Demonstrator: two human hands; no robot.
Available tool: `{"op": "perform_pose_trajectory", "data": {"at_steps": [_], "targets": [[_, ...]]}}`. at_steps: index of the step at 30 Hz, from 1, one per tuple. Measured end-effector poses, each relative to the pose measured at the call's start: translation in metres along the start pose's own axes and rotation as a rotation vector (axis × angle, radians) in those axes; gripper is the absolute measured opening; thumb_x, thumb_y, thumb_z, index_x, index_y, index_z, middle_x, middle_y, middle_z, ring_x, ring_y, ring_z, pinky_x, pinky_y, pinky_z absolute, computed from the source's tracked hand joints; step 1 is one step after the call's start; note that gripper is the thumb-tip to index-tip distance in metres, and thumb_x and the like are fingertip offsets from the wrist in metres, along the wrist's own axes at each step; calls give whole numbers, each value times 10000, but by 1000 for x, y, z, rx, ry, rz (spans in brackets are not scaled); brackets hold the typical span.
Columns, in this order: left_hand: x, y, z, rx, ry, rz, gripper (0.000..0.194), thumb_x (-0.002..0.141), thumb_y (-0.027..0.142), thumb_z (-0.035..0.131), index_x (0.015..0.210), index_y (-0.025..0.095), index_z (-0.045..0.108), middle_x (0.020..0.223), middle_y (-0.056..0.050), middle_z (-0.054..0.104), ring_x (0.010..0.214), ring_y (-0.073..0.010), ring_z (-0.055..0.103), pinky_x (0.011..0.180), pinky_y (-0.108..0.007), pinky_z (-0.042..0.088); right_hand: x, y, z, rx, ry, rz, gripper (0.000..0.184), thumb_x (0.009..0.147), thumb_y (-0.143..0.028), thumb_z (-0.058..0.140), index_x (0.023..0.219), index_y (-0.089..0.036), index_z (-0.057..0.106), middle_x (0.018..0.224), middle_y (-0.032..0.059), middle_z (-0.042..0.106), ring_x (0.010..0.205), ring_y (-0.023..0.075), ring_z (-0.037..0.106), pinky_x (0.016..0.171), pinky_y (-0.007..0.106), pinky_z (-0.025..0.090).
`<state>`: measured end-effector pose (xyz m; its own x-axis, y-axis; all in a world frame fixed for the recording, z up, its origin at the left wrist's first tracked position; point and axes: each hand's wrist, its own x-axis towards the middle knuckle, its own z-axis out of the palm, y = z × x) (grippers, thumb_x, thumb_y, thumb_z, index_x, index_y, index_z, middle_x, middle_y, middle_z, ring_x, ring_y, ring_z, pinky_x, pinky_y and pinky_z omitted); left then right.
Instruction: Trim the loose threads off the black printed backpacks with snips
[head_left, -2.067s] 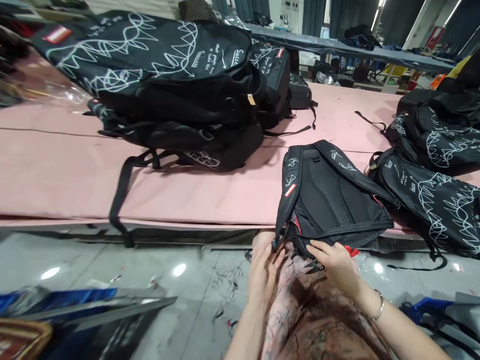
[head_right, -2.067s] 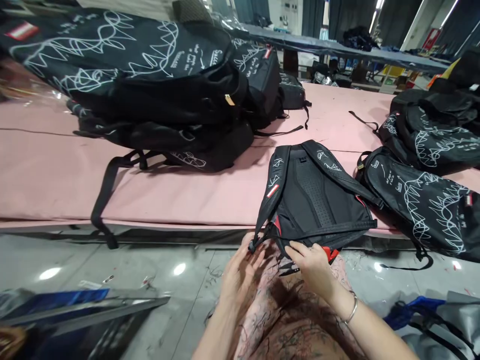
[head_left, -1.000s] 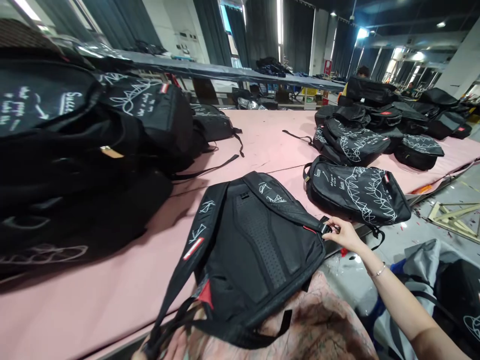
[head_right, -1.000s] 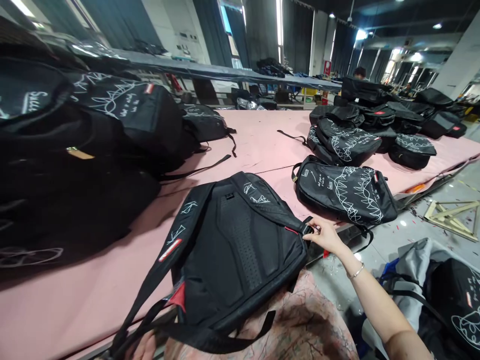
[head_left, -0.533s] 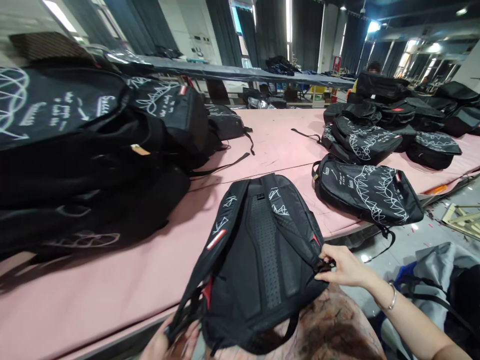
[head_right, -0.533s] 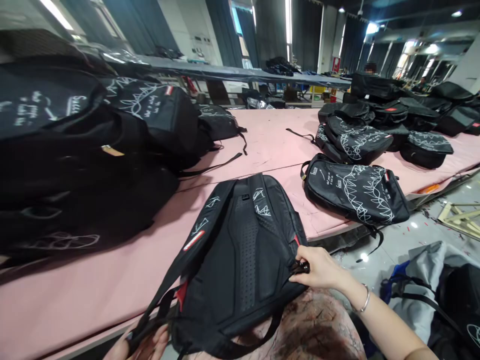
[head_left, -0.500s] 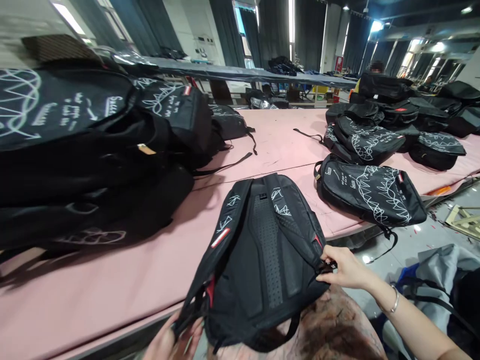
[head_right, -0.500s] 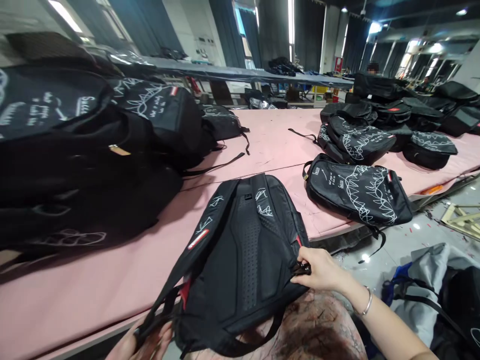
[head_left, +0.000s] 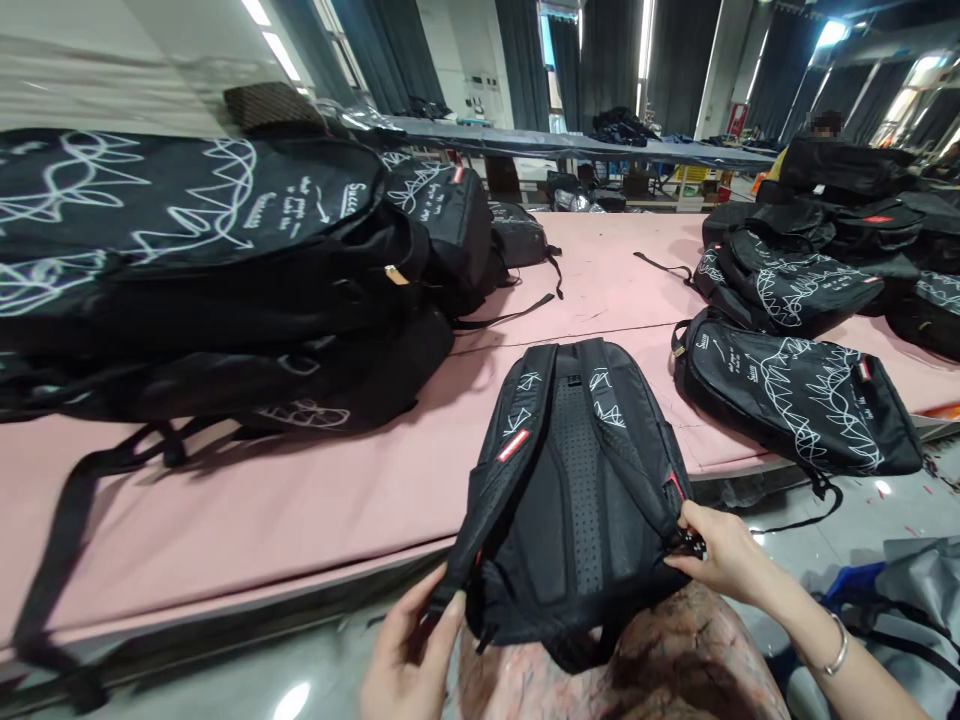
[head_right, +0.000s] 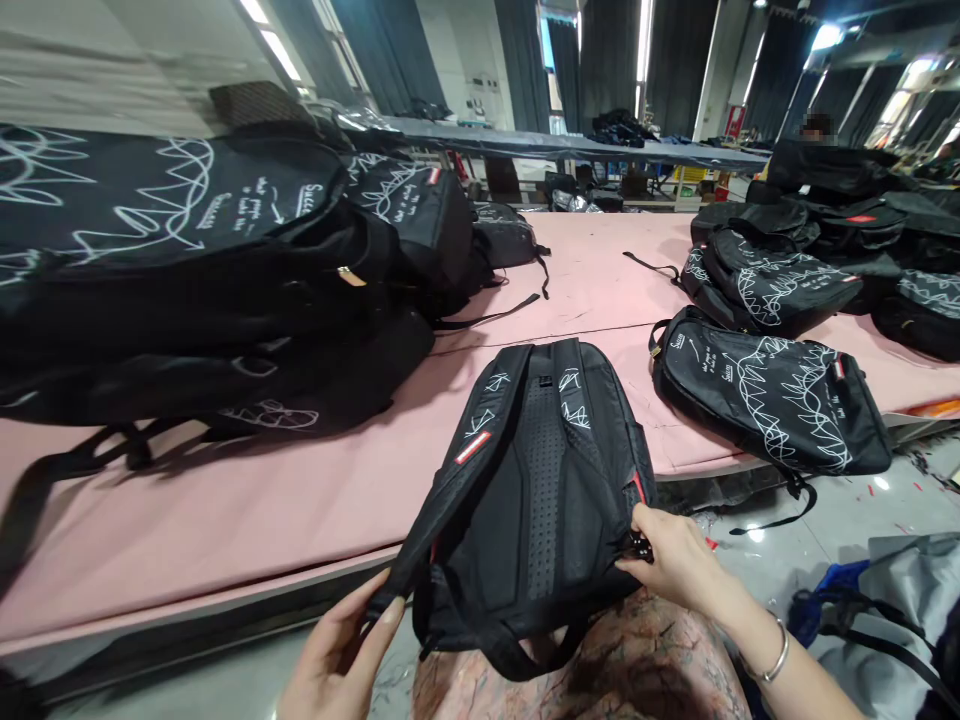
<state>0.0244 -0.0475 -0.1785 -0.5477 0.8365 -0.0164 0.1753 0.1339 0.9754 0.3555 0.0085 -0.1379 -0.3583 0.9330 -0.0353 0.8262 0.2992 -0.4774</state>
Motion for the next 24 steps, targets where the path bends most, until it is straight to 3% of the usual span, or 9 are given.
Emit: {"op": "perform_pose_trajectory", "data": {"at_steps": [6,12,17,20,22,24], "targets": [[-3,5,3,107,21,60,464,703,468,616,1075,193,590,1058,-75,628,960,-229,565,938,-399,419,-3,0,2,-19,21,0,246,751,-281,640,813,-219,411,750,-9,594,668,166,574,582,245,372],[-4,5,6,151,54,61,486,675,467,627,1064,179,588,1037,-87,635,918,-231,586,900,-400,448,-6,8,5,117,65,-13,228,763,-339,623,811,-220,434,717,-25,570,624,136,537,571,232,399],[-2,-2,4,119,50,1,552,674,507,617,1102,161,574,1107,-111,616,1001,-250,572,962,-415,412,-7,19,14,301,155,104,231,740,-390,637,801,-209,506,667,-36,535,602,132,520,565,235,426],[-1,-3,2,125,50,-84,663,639,577,613,1152,160,564,1125,-118,614,1057,-282,554,1011,-458,358,-7,25,15,381,256,99,306,709,-384,672,935,-198,583,928,42,594,842,193,582,737,293,478],[1,-4,1,116,57,-149,746,604,613,622,1198,168,545,1123,-119,619,1090,-311,539,1022,-489,334,-7,28,14,403,277,62,462,703,-364,684,1120,-210,558,1178,91,530,1071,233,523,906,344,435],[2,-6,-1,121,61,-193,770,587,620,637,1217,188,540,1113,-110,628,1111,-331,528,1022,-512,325,-7,30,12,422,245,56,591,702,-349,692,1241,-220,486,1274,104,479,1165,239,465,985,371,380]]}}
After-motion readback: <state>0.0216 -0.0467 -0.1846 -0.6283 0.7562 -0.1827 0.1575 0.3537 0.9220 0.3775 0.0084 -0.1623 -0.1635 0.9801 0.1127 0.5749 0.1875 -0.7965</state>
